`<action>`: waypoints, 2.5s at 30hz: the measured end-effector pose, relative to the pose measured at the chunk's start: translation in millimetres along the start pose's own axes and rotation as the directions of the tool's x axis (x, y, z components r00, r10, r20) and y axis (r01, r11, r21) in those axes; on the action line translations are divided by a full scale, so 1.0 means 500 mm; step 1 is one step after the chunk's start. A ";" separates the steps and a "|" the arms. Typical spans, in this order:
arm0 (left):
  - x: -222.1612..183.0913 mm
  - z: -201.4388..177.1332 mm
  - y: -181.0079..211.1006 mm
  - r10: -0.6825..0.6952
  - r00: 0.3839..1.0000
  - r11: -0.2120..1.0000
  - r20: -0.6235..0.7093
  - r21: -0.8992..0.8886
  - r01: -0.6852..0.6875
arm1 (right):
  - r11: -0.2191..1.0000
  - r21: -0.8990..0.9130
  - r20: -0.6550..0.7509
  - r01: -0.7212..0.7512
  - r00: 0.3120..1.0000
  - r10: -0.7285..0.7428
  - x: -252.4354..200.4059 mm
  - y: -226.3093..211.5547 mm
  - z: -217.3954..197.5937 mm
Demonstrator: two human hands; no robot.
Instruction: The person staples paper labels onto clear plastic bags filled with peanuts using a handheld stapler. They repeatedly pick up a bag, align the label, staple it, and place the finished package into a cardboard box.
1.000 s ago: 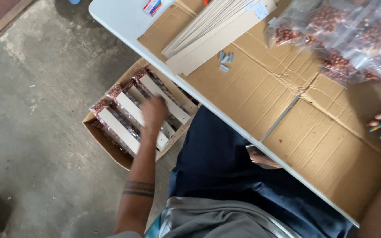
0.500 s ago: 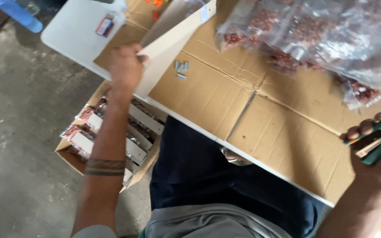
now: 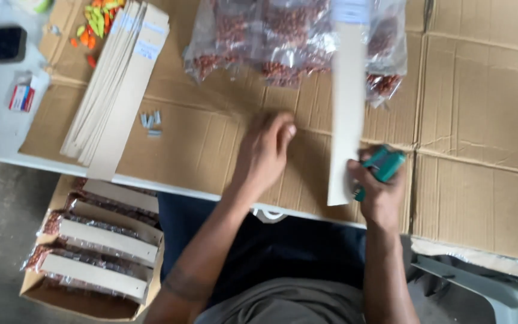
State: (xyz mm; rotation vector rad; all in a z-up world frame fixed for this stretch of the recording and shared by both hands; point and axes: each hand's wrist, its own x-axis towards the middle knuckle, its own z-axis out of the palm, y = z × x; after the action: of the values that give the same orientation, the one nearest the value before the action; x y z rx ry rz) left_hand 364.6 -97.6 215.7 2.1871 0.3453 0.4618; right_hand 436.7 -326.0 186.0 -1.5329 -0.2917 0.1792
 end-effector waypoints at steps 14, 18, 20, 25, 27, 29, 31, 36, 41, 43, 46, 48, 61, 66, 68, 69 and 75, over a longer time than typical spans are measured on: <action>0.396 0.020 -0.124 0.587 0.802 0.759 -0.111 0.420 -0.498 | 0.987 -0.132 -0.251 -0.089 0.966 0.054 -0.003 0.012 -0.072; 0.595 0.025 -0.145 0.358 0.934 0.776 -0.014 0.560 -0.289 | 0.981 -0.110 -0.224 -0.163 0.965 0.135 0.007 -0.001 -0.065; 0.623 0.049 -0.144 0.224 0.974 0.856 0.028 0.471 -0.211 | 0.967 -0.139 -0.196 -0.212 0.963 0.183 -0.006 0.001 -0.069; 0.494 0.093 -0.116 0.230 0.973 0.784 -0.001 0.593 -0.185 | 0.974 -0.187 -0.199 -0.125 0.976 0.087 0.003 0.011 -0.070; 0.424 0.097 -0.167 0.226 0.973 0.847 0.048 0.484 -0.221 | 0.976 -0.189 -0.181 -0.112 0.980 0.077 0.001 0.020 -0.074; 0.350 0.087 -0.196 0.220 0.972 0.900 0.084 0.367 -0.235 | 0.977 -0.194 -0.150 -0.094 0.986 0.066 -0.001 0.029 -0.073; 0.277 0.076 -0.198 0.186 0.978 0.558 0.091 0.810 -0.181 | 0.979 -0.186 -0.215 -0.085 0.976 0.044 -0.006 0.039 -0.074; 0.210 0.000 -0.191 0.306 0.945 0.749 0.118 0.583 -0.316 | 0.988 -0.140 -0.230 -0.063 0.973 0.029 -0.007 0.025 -0.059; 0.115 -0.168 -0.113 0.533 0.846 0.839 0.013 0.123 -0.531 | 0.999 -0.021 -0.269 -0.037 0.963 0.030 -0.012 0.024 -0.072; 0.058 -0.253 -0.107 0.539 0.749 0.839 -0.385 0.320 -0.440 | 0.997 0.078 -0.243 0.014 0.970 0.005 -0.007 0.033 -0.074; -0.104 -0.275 -0.059 0.496 0.836 0.866 -0.234 0.208 -0.455 | 0.994 0.086 -0.224 -0.063 0.971 0.081 -0.013 0.015 -0.062; -0.202 -0.236 -0.117 0.400 0.915 0.869 -0.042 0.335 -0.365 | 0.998 0.002 -0.212 -0.056 0.976 0.055 -0.009 0.006 -0.057; -0.179 -0.068 0.029 0.084 0.984 0.801 0.159 -0.598 0.028 | 0.995 -0.071 -0.136 -0.073 0.989 0.063 0.029 0.044 0.039; -0.096 0.057 -0.005 0.064 0.998 0.943 0.016 -0.327 -0.055 | 0.998 -0.063 0.004 -0.006 1.000 0.006 0.059 0.050 0.059; -0.099 0.072 -0.004 -0.052 0.999 0.943 0.000 -0.328 0.049 | 0.998 -0.060 0.031 0.000 1.000 0.002 0.054 0.045 0.050; -0.102 0.071 -0.002 -0.073 0.997 0.941 0.018 -0.330 0.075 | 0.998 -0.040 0.080 0.038 0.996 -0.035 0.050 0.028 0.055; -0.104 0.067 -0.002 -0.156 0.987 0.876 0.028 -0.458 0.152 | 0.996 0.087 0.320 -0.002 0.947 -0.026 0.018 -0.028 0.082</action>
State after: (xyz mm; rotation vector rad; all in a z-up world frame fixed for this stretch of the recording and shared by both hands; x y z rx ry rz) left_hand 332.8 -141.1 184.9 1.6814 0.3702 0.4162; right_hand 432.1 -284.5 200.9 -1.4131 -0.5455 0.4290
